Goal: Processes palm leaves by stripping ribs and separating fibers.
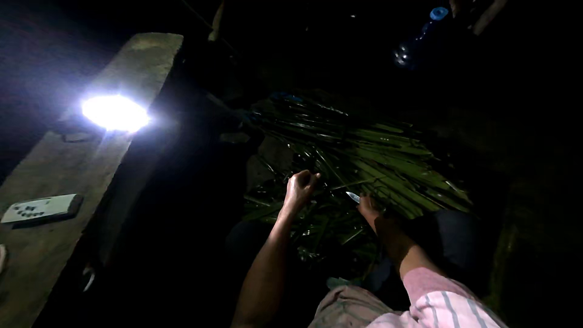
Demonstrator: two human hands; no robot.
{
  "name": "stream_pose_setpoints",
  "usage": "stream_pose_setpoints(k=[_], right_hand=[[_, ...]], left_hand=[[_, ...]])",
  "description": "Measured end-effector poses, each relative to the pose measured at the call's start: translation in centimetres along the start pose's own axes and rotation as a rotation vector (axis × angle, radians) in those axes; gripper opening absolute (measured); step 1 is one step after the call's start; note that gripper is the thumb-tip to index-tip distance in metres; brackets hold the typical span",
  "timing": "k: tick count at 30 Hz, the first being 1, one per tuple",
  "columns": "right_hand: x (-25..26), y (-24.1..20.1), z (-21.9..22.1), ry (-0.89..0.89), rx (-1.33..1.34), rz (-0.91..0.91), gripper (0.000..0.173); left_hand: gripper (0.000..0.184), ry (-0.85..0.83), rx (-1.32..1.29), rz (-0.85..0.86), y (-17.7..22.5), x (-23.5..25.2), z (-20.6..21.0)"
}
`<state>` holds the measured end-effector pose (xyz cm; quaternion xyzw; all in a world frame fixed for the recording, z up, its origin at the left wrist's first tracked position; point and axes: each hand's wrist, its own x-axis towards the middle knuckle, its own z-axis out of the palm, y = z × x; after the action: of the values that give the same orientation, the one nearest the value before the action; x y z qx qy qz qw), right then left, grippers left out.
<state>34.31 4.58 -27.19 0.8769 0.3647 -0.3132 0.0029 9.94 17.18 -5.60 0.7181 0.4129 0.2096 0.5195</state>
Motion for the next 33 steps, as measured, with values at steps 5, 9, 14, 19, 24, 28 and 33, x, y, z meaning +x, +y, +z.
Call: stream_pose_setpoints(k=[5, 9, 14, 19, 24, 28, 33], right_hand=[[-0.2, 0.1, 0.6, -0.037, -0.067, -0.019, 0.038], [-1.1, -1.4, -0.9, -0.1, -0.098, -0.034, 0.029], [-0.9, -1.9, -2.9, 0.034, 0.052, -0.067, 0.033], [-2.4, -1.6, -8.0, 0.12, 0.149, 0.024, 0.034], [-6.2, -0.4, -14.5, 0.275, 0.249, 0.006, 0.031], [-8.4, 0.9, -16.4, 0.43, 0.443, -0.054, 0.026], [-10.0, -1.4, -16.1, 0.251, 1.144, -0.052, 0.021]], left_hand=[[0.029, 0.005, -0.001, 0.039, -0.3, -0.9, -0.2], [0.029, 0.0, -0.001, 0.002, -0.2, -0.2, -0.3], [0.028, -0.051, 0.055, -0.026, 0.9, 1.6, 0.8], [0.033, -0.143, 0.16, -0.008, 0.4, 2.2, 2.5], [0.035, -0.197, 0.205, 0.004, 0.4, 0.9, 2.9], [0.034, -0.216, 0.194, 0.01, 0.0, -0.1, 2.9], [0.034, -0.249, 0.192, 0.043, -0.6, -0.7, 2.8]])
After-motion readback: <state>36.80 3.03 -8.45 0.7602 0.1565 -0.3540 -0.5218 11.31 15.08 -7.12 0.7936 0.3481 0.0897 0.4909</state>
